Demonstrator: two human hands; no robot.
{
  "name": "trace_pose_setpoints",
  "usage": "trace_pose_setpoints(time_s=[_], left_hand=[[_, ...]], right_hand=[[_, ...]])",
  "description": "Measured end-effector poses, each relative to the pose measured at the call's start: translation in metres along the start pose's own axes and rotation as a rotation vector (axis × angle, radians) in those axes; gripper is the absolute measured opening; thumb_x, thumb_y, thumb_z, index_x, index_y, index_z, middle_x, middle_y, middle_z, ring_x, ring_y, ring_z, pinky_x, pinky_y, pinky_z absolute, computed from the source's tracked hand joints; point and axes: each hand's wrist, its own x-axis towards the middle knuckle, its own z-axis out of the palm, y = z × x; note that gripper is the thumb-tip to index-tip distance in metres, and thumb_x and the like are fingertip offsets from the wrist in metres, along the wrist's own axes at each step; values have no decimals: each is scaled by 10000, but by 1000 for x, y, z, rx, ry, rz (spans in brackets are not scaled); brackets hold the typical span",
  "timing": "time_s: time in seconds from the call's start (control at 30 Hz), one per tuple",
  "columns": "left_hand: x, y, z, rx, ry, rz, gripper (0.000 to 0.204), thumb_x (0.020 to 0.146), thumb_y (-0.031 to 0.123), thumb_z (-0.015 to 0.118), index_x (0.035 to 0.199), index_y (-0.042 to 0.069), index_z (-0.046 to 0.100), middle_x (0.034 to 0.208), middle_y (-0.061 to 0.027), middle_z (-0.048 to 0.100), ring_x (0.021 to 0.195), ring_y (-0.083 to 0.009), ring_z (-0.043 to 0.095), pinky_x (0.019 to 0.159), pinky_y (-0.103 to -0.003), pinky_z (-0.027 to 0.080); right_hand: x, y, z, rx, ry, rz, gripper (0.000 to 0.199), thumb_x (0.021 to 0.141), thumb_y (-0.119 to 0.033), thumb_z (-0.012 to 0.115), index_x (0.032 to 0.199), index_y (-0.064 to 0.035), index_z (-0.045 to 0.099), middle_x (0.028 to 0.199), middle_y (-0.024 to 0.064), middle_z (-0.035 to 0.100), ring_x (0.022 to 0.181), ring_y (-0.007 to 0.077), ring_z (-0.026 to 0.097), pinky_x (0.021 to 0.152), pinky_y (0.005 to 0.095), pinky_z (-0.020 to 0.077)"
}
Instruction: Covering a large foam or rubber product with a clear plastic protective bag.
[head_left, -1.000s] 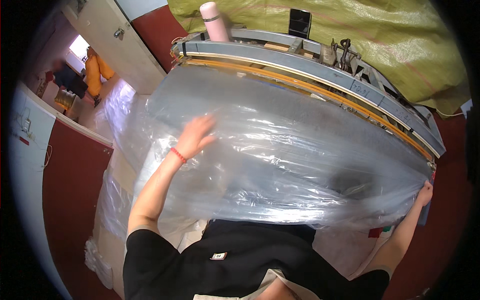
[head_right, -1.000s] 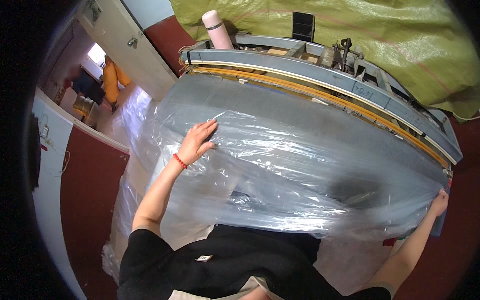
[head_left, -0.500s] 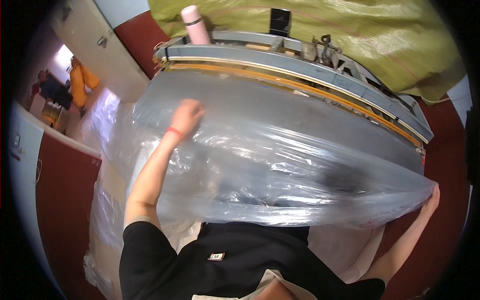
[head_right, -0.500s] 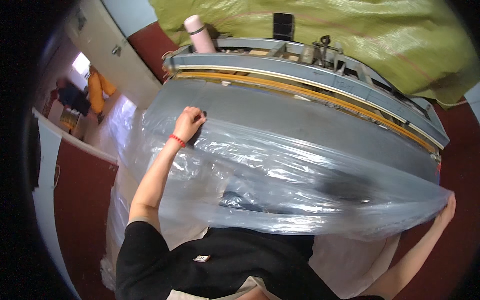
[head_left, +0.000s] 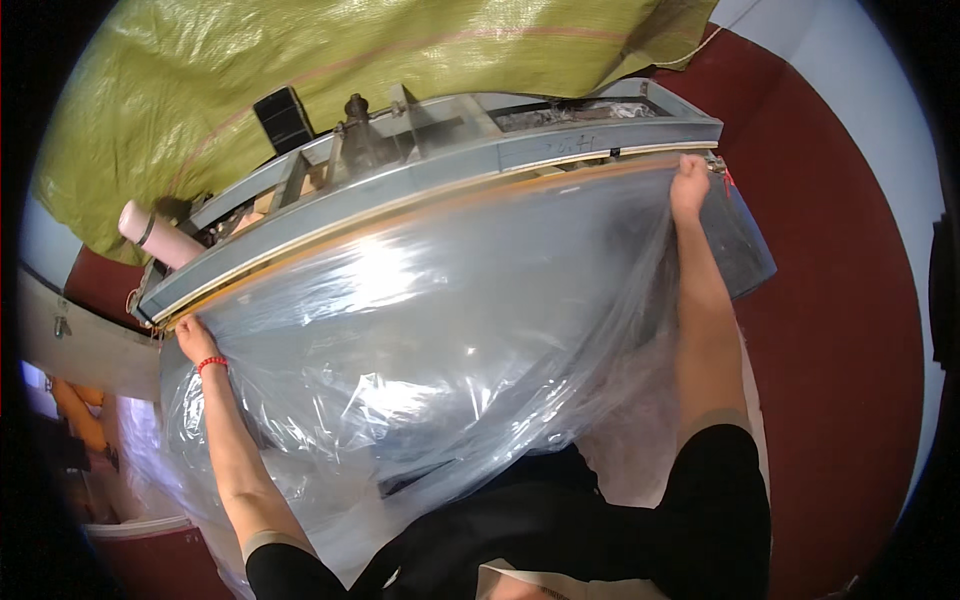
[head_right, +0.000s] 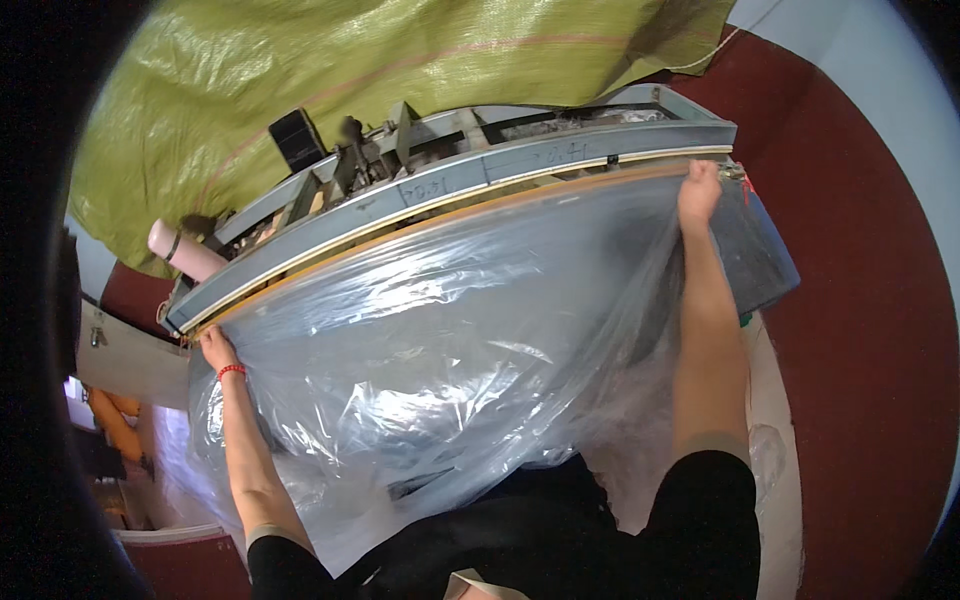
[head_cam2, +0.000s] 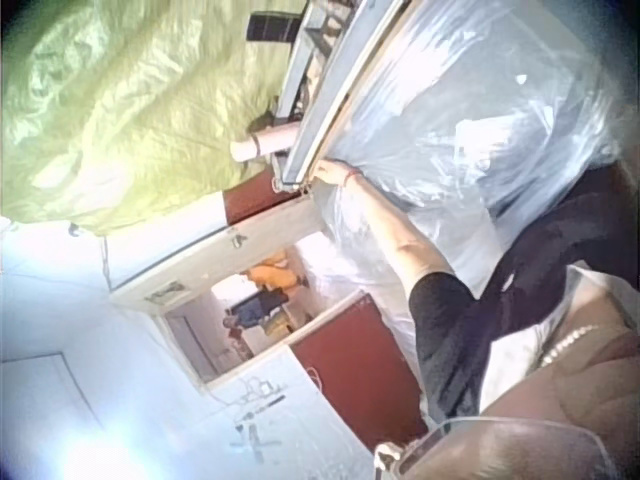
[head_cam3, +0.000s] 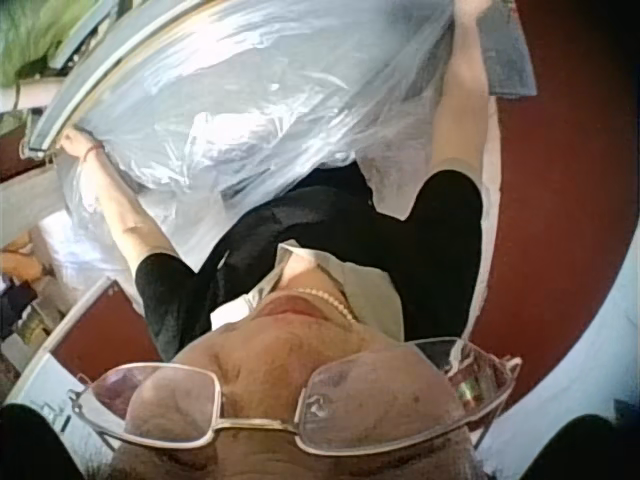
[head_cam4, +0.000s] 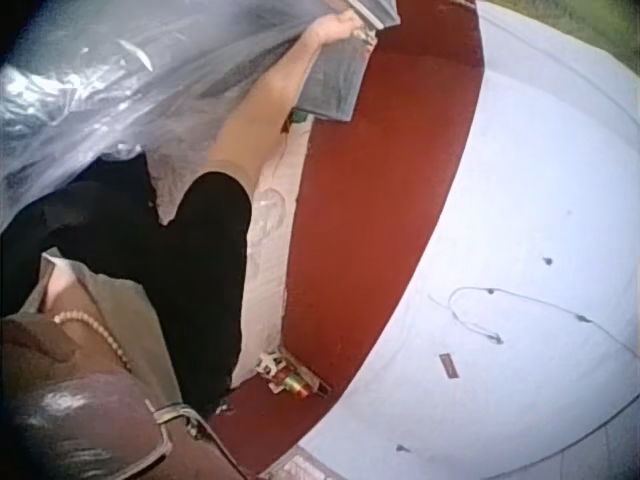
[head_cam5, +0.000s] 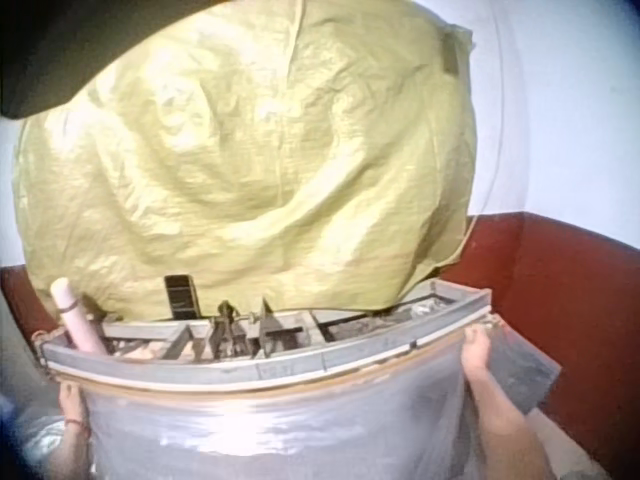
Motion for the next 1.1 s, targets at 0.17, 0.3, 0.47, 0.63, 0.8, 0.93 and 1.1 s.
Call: trace_pose_setpoints(time_s=[0.17, 0.3, 0.47, 0.63, 0.8, 0.93, 1.1], left_hand=[[7, -1, 17, -157, -91, -38, 191, 808, 125, 544, 635, 82, 476, 581, 51, 410, 508, -44, 343, 456, -193, 275], [4, -2, 9, -116, -89, 36, 162, 802, 123, 561, 660, 76, 499, 594, 49, 426, 519, -45, 355, 456, -194, 267], [-14, 49, 13, -318, -47, -264, 150, 815, 129, 486, 703, 37, 525, 623, 6, 506, 537, -85, 468, 484, -213, 425], [-20, 70, 20, -277, 29, -294, 172, 804, 126, 450, 694, 20, 529, 637, -13, 520, 539, -95, 482, 512, -230, 458], [-5, 43, 0, -179, -270, -295, 48, 811, 101, 498, 767, 82, 492, 657, 22, 470, 566, -69, 438, 519, -199, 376], [-49, 137, -55, -247, -363, 32, 35, 838, 75, 490, 808, 78, 472, 707, 17, 470, 648, -70, 460, 614, -198, 372], [-67, 143, -113, -193, -115, 135, 72, 816, 54, 540, 860, 77, 488, 794, 30, 486, 729, -56, 460, 659, -193, 384]], right_hand=[[8, 21, 6, 95, 24, 41, 203, 811, -205, 558, 816, -6, 518, 736, 149, 574, 689, 292, 555, 667, 358, 435], [7, 26, 13, 93, 98, 69, 190, 797, -188, 560, 794, -9, 495, 751, 157, 576, 705, 302, 559, 688, 361, 437], [19, 8, 5, -13, 189, 144, 141, 793, -130, 529, 833, -14, 458, 794, 179, 571, 753, 328, 565, 716, 371, 433], [23, -1, 9, 14, 175, 219, 195, 781, -151, 520, 898, -3, 474, 889, 221, 578, 827, 354, 569, 723, 404, 431], [55, 40, 8, -471, -101, 150, 335, 753, -162, 595, 1027, 13, 511, 913, 165, 583, 836, 280, 571, 755, 366, 431], [-43, -166, -20, 246, -96, -255, 337, 761, -160, 604, 1051, -21, 504, 992, 153, 544, 982, 267, 502, 816, 358, 397], [-158, -288, -41, 339, -650, -972, 154, 757, -132, 611, 852, -27, 549, 820, 106, 558, 796, 207, 529, 710, 313, 413]])
